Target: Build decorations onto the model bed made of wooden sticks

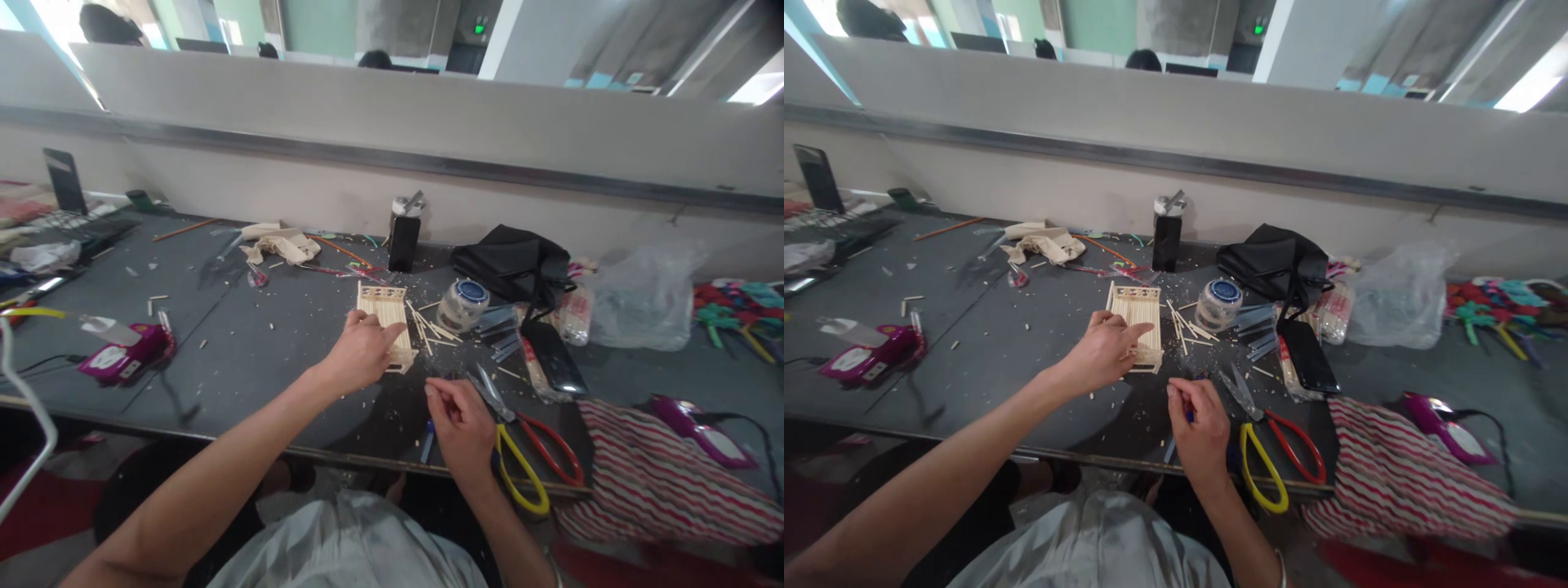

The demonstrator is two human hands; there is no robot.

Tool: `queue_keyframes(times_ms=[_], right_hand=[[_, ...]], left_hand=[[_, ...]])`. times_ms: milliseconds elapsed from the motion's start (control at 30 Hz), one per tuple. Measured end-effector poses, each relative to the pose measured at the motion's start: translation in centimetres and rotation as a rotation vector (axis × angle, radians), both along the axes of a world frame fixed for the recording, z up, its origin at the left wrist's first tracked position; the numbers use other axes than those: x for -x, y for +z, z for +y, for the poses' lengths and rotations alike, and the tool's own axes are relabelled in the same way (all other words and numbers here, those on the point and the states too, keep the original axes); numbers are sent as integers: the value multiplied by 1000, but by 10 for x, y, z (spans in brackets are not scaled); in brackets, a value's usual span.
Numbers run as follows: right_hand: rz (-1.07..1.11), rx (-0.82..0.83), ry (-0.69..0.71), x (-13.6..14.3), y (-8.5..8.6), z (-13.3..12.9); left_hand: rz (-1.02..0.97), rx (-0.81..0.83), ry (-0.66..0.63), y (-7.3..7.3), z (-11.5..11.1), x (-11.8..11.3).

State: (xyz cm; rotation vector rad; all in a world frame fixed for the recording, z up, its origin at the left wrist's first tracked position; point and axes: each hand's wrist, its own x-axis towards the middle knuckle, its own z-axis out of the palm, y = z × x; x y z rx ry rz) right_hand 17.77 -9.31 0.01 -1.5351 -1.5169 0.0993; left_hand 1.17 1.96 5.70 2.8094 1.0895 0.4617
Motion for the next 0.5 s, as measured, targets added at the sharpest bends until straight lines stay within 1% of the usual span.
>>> queue_keyframes(times_ms=[500], right_hand=[[4, 19, 6, -3, -3, -1]], left_hand=[[-10, 45, 16, 2, 1, -2]])
